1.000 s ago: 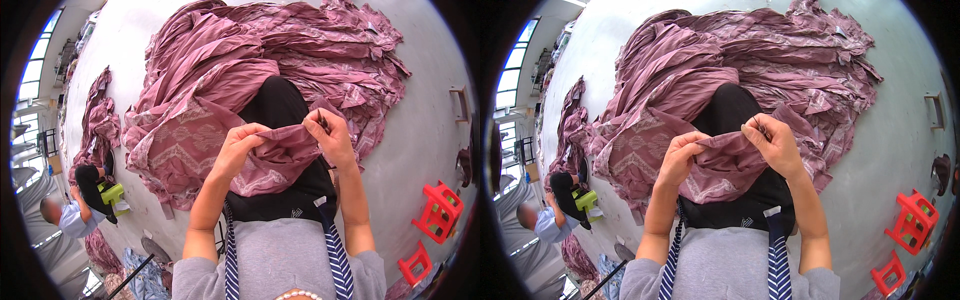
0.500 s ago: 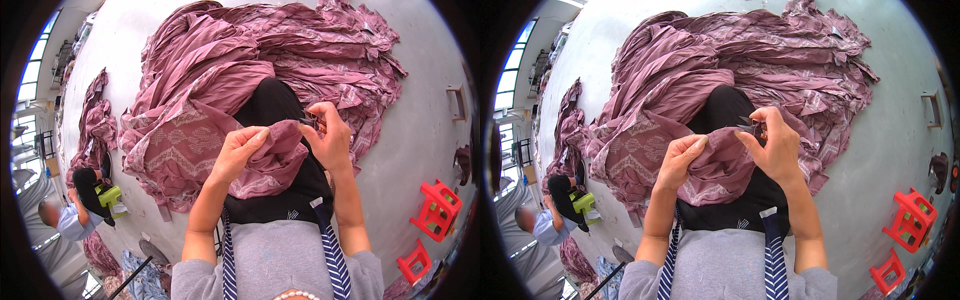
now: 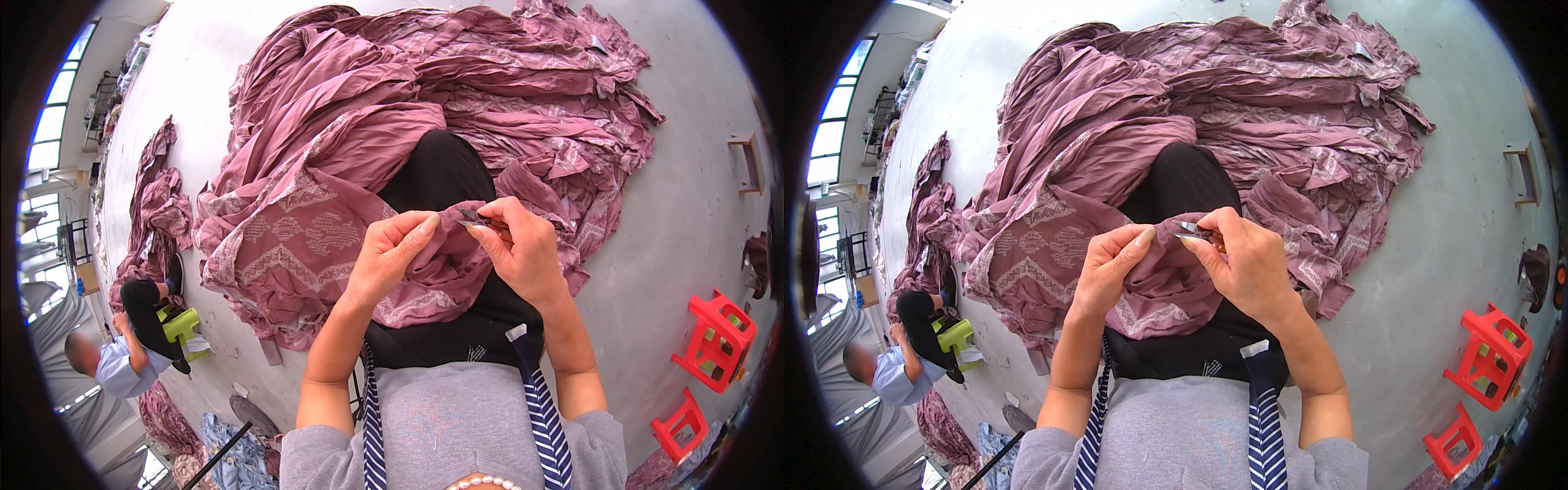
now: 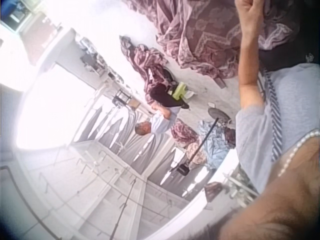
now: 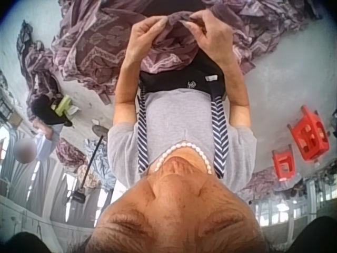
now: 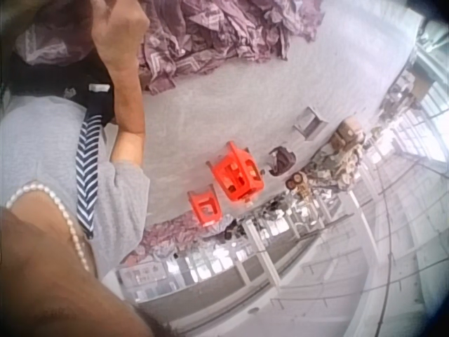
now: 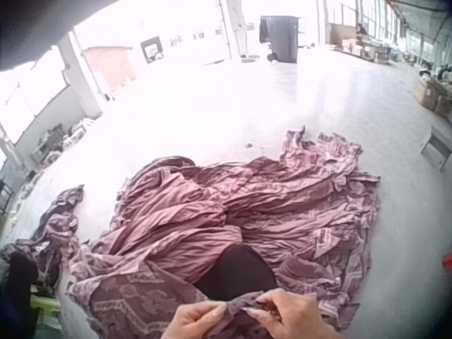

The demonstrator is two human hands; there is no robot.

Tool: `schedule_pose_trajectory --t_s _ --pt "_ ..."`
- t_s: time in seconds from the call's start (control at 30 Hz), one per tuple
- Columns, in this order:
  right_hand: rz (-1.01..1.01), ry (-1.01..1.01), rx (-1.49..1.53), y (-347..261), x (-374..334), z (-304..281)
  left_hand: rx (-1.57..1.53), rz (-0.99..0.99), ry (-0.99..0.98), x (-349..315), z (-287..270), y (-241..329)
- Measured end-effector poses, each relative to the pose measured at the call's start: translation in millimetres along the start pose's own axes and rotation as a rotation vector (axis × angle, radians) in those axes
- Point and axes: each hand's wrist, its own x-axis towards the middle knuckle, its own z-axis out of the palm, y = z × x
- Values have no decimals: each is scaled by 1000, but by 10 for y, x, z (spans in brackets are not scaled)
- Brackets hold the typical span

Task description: The person is cutting a large piece of pink fabric into smaller pieces using scissors. They are sitting on the floor with the fabric spread out in front of them.

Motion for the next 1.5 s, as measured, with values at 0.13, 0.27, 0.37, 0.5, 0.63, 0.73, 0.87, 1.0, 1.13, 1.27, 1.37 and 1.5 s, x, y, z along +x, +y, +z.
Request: schedule_pose_trajectory --t_s 0.13,0.27,0.37,0.5,0.63,0.73,0.87,1.0,1.13,1.27,1.37,1.5 --pt "-49 34 -14 -14 9 30 10 4 27 3 9 -23" --pt "-106 117 -49 -8 8 62 -68 -21 7 3 -38 -33" --pt "-126 118 -58 1 18 70 -92 -20 10 3 -40 -37" --pt "-172 109 -105 -10 28 84 -75 -22 9 3 -14 -17" --pt "-257 139 -177 28 33 100 -37 -44 16 12 11 -2" --pt "-224 193 -142 70 34 68 -34 -47 25 12 5 -17" --pt "51 336 69 101 12 -106 2 10 25 22 -69 -29" --pt "146 390 180 382 -103 -265 1055 568 56 53 -113 -39" --pt "233 440 285 552 -153 -301 1567 333 -388 -105 -14 -414" --pt "334 399 396 645 -192 -204 1341 652 -162 107 -441 -886" --pt "332 378 384 807 -157 -75 1186 758 32 220 -512 -626" --pt "450 378 381 1352 -154 5 1482 1099 543 -247 -1037 660"
